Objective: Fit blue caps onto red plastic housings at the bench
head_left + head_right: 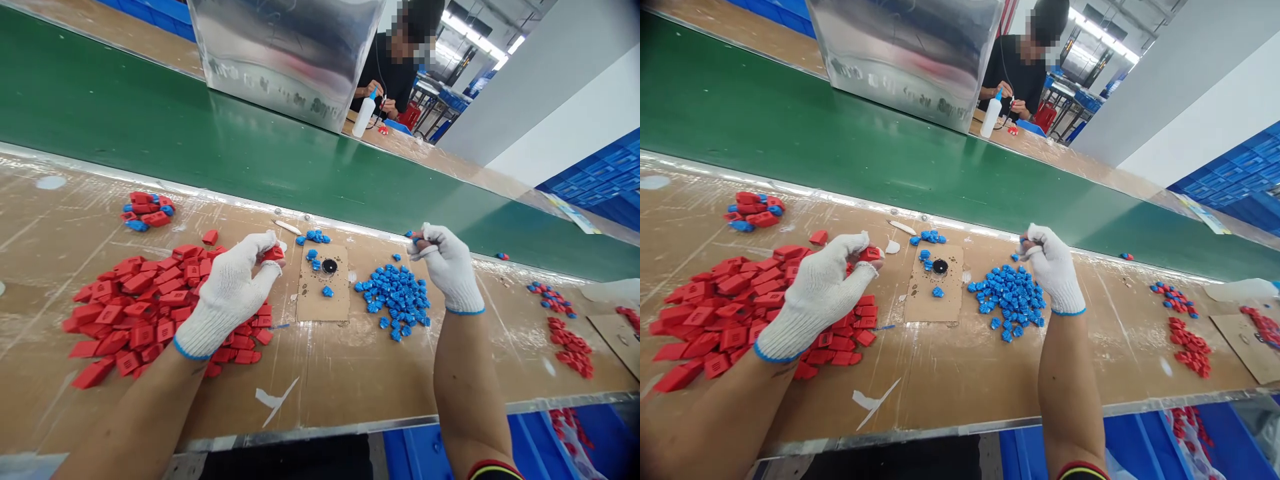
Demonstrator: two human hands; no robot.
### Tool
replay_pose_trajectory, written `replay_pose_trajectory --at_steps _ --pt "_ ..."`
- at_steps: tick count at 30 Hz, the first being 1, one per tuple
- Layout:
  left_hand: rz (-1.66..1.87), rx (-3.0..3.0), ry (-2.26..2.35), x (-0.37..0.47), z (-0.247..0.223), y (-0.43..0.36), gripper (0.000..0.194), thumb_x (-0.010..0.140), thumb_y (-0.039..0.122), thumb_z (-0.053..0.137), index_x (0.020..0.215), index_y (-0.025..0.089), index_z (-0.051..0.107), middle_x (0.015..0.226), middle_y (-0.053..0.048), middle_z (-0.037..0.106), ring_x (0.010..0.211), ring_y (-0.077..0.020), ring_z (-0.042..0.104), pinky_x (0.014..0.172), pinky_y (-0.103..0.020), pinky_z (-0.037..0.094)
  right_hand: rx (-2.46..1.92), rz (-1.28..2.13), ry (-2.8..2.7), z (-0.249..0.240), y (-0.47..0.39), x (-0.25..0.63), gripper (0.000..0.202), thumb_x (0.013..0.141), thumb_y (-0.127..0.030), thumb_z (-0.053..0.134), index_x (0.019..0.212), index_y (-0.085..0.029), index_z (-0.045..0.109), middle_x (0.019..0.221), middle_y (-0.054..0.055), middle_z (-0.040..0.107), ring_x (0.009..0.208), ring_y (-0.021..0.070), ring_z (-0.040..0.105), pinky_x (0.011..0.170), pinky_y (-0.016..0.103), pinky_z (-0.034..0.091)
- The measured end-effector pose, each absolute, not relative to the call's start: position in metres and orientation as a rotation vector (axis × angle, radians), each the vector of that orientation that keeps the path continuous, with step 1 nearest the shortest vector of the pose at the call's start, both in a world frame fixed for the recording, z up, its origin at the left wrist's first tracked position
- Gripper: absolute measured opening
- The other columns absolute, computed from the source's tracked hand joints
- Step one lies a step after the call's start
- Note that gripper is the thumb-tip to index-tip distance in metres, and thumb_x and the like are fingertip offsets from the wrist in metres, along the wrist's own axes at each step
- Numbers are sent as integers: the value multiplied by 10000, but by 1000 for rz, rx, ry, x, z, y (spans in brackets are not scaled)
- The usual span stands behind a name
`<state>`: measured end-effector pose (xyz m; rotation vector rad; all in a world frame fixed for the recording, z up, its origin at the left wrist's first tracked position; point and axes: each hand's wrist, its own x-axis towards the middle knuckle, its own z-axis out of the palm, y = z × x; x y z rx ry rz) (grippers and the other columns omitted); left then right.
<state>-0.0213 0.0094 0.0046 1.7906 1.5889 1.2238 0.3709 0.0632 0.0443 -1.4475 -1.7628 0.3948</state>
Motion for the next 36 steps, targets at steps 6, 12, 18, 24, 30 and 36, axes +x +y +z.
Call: replay_pose_trajectory --at_steps 6,12,18,24,30,36 --pt "1189 1720 1527 -19 5 11 186 897 263 673 1064 192 713 974 -63 791 837 -208 715 869 -358 611 -1061 667 -1914 63 62 282 132 881 -254 731 889 -248 600 880 -12 624 726 132 604 666 310 557" --pt "1153 1557 1200 -10 2 2 279 964 253 597 1233 207 660 829 15 629 671 -137 538 656 -281 489 -962 1158 -1787 35 49 240 233 987 -381 697 905 -250 522 826 -28 571 560 88 538 476 253 447" --pt "1025 1427 984 6 6 -11 280 1055 446 549 962 204 655 729 22 527 642 -138 444 604 -283 401 -753 1010 -1931 38 30 206 344 1017 -421 740 806 -248 530 760 -28 586 642 127 523 587 292 495" --pt "1088 1135 876 12 0 -11 332 1041 514 591 894 217 590 680 21 560 605 -133 472 576 -274 386 -737 781 -1969 37 26 193 242 995 -349 769 806 -260 648 889 23 726 860 214 688 799 393 599" --pt "1107 958 813 19 -4 -8 409 1024 583 618 846 220 557 654 29 554 579 -120 494 573 -272 404 -700 759 -2046 39 30 210 175 957 -148 707 848 -284 690 921 0 747 901 216 719 851 410 616" --pt "1306 904 906 2 8 5 245 993 360 604 1185 209 621 799 22 599 650 -136 548 623 -290 495 -1077 655 -2154 35 55 255 99 905 -186 717 885 -244 638 909 11 703 821 194 637 786 378 534"
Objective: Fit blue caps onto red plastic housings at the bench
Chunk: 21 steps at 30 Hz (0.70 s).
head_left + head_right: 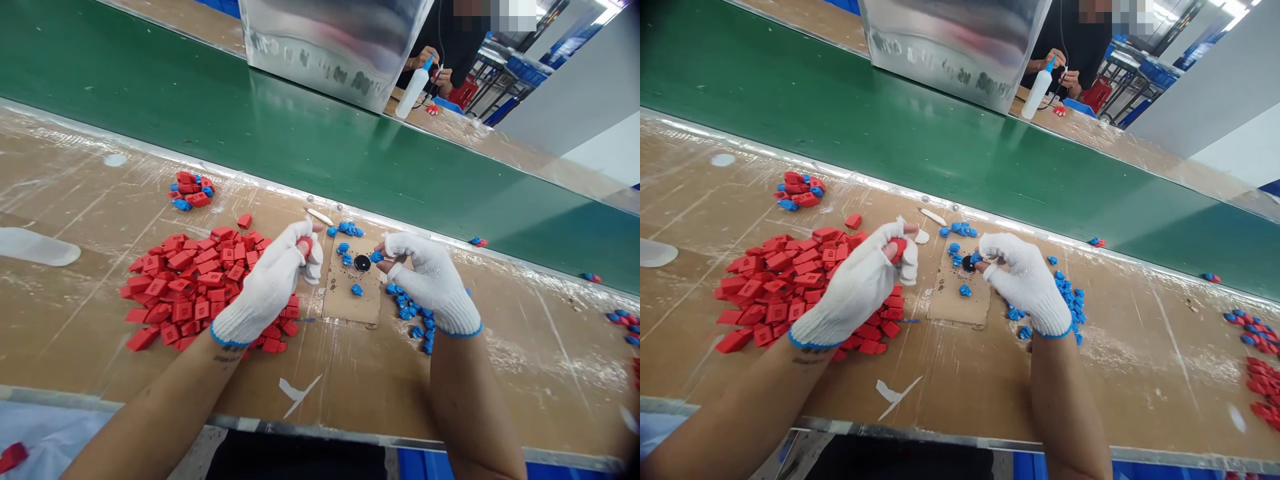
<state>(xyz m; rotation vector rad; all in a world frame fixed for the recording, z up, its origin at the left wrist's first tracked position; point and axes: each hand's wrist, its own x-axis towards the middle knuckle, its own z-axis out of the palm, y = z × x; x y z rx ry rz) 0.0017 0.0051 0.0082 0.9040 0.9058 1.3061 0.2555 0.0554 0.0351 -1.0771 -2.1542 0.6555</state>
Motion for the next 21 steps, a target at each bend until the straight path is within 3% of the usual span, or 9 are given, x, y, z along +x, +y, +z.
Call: replay_pose_trajectory --at_steps 5,12,21 --pt "1318 987 1059 -6 6 10 345 999 280 590 1333 203 542 927 1 724 647 -111 617 668 -280 539 -1131 598 -2332 16 70 261 77 859 -163 635 844 -227 595 879 16 659 819 190 577 770 345 465" --pt "1248 1057 1169 -5 9 11 139 952 296 667 1033 193 621 1003 -70 793 684 -127 680 673 -289 595 -1091 581 -2384 13 70 253 138 792 -134 574 880 -228 624 871 16 680 787 185 569 761 327 450" --pt "1275 1066 1188 -6 7 12 139 973 321 653 1010 188 667 906 -58 757 696 -145 664 704 -313 605 -1136 569 -2374 15 69 256 111 822 -136 602 880 -230 614 877 22 672 820 198 586 767 343 449"
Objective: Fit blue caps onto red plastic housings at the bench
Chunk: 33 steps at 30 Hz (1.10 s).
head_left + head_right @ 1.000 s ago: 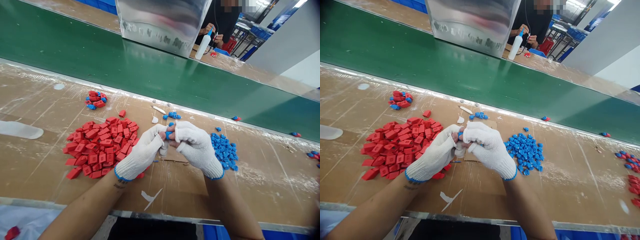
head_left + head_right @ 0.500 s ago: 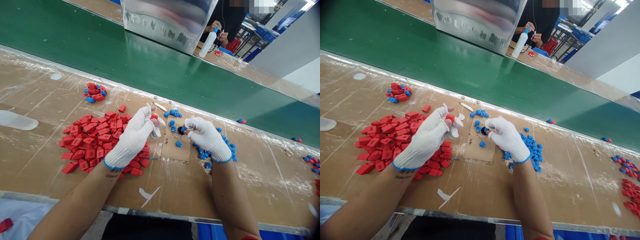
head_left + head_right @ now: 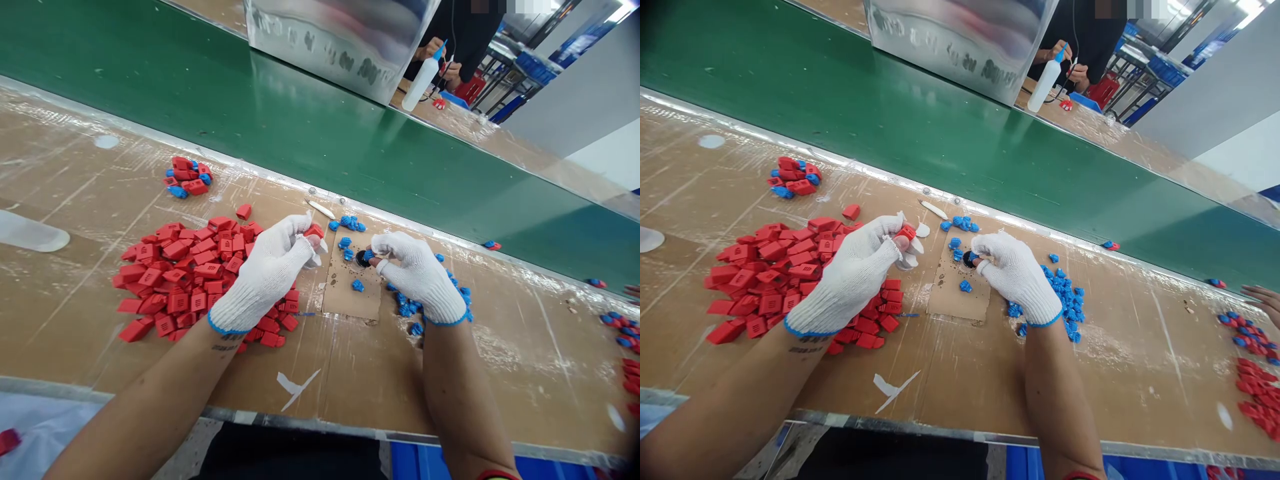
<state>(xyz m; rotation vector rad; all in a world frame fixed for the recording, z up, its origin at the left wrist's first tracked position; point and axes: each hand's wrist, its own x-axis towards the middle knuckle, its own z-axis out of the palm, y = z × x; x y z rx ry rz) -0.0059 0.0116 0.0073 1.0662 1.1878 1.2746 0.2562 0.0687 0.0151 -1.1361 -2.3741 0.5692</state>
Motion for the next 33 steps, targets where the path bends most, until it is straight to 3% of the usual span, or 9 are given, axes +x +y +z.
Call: replay_pose_trajectory --at_steps 4,9,15,20,24,29,33 --pt "1271 1099 1193 -6 7 11 152 997 329 633 1025 184 673 889 -47 745 695 -145 658 716 -313 602 -1178 545 -2389 19 67 257 120 849 -151 617 833 -232 530 789 -12 572 741 164 505 701 315 402" --pt "1262 1119 1189 -7 8 11 176 1016 334 613 1048 177 685 908 -58 749 710 -151 668 720 -312 598 -1224 571 -2398 18 68 259 102 872 -161 622 929 -234 579 829 -11 618 751 165 551 737 315 431" --pt "1268 1121 1190 -7 6 11 204 1031 339 608 1104 164 686 896 -48 748 709 -147 667 720 -300 593 -1245 541 -2396 19 68 259 109 860 -154 627 887 -231 555 793 -23 590 715 148 528 692 299 416" --pt "1249 1154 1135 -5 3 9 216 1050 365 603 1062 168 690 897 -41 752 698 -133 672 711 -286 595 -1225 567 -2326 24 66 263 55 911 -202 663 909 -223 613 878 0 690 737 158 610 688 317 466" --pt "1234 1042 995 3 1 6 283 995 355 689 1191 153 673 897 -37 760 731 -139 697 711 -286 610 -1103 638 -2067 32 57 262 111 920 -210 741 940 -243 637 989 12 749 884 202 713 789 371 563" --pt "1151 979 802 12 5 3 345 898 458 834 895 150 679 839 -50 747 731 -127 687 705 -254 603 -790 671 -1816 44 36 237 183 896 -125 781 952 -281 706 997 -13 757 1008 223 751 914 425 632" --pt "1134 917 702 14 5 1 436 844 526 894 862 151 672 781 -27 717 696 -110 670 677 -225 586 -730 711 -1849 44 26 218 232 924 -86 764 1024 -295 762 1089 -14 796 1046 201 764 951 396 642"
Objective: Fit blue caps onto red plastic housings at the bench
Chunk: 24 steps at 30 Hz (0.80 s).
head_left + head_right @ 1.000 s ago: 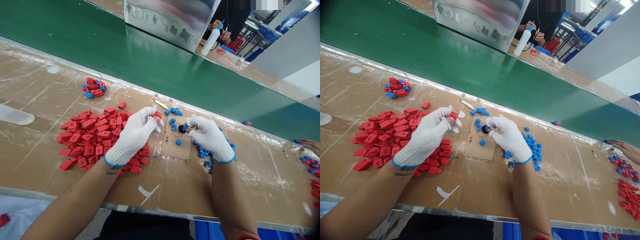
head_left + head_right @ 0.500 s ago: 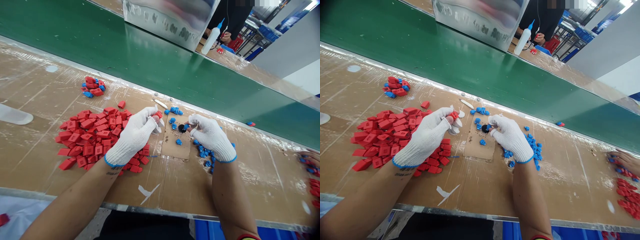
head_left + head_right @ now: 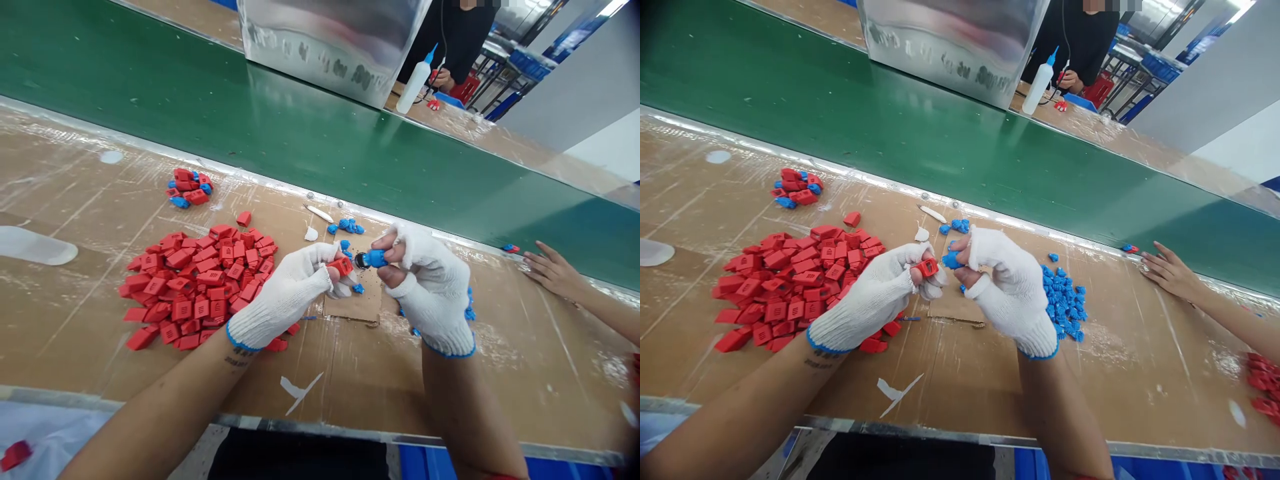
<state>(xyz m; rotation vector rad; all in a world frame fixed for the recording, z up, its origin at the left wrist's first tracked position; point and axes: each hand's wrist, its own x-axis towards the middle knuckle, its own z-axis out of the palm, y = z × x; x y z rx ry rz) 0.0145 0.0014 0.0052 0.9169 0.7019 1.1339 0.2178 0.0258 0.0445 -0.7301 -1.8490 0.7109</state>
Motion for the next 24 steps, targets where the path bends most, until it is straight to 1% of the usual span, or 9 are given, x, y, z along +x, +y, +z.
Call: replay_pose_trajectory --at_steps 4,6,9,11,13,15,18,22,24 --pt "1131 881 611 15 -3 1 463 847 549 888 950 142 694 779 -21 706 655 -107 662 640 -222 574 -692 776 -1892 39 24 212 202 942 -110 766 1029 -292 762 1096 -10 793 1030 196 761 922 381 637" --pt "1131 883 604 15 -6 1 427 867 521 872 960 145 693 778 -19 701 653 -113 667 636 -231 576 -685 812 -1883 38 24 211 207 950 -110 761 1038 -297 761 1095 -14 791 1029 195 761 930 385 634" --pt "1234 896 671 15 -5 0 302 814 328 904 911 170 665 803 -5 708 679 -110 677 651 -230 575 -698 830 -1823 38 22 209 227 948 -104 766 1050 -307 769 1084 -17 790 1031 196 757 954 396 628" --pt "1374 948 729 16 -3 -1 289 740 170 888 849 191 621 829 4 732 729 -113 698 690 -232 587 -696 838 -1771 38 20 206 243 937 -99 772 1062 -308 770 1073 -13 785 1021 200 751 959 407 629" --pt "1510 1050 773 15 -2 -2 299 713 88 832 815 208 577 852 5 766 774 -129 728 716 -249 606 -696 846 -1743 36 18 203 250 928 -97 776 1072 -302 765 1080 -6 781 1027 206 748 969 422 629" --pt "1598 1189 841 15 -4 -3 280 725 68 788 816 219 570 898 -11 805 816 -156 761 728 -278 628 -705 834 -1749 34 16 200 242 926 -105 781 1074 -296 760 1088 -2 783 1039 210 748 968 422 628" --pt "1666 1425 986 13 -7 -5 228 751 54 768 814 219 624 950 -36 834 857 -179 782 747 -299 643 -734 780 -1770 33 15 197 197 934 -124 781 1044 -285 752 1071 -2 789 1019 207 758 941 407 633" --pt "1707 1662 1077 11 -11 -7 192 784 40 772 816 215 698 936 -32 828 834 -168 776 739 -279 637 -736 715 -1828 35 14 193 165 927 -133 786 1004 -270 736 1041 2 795 962 200 775 870 373 653" --pt "1707 1722 1130 11 -13 -6 172 795 61 770 821 220 710 941 -34 827 832 -178 772 742 -294 646 -723 656 -1875 36 13 190 156 920 -119 777 951 -263 724 1000 2 796 940 203 780 841 365 659"
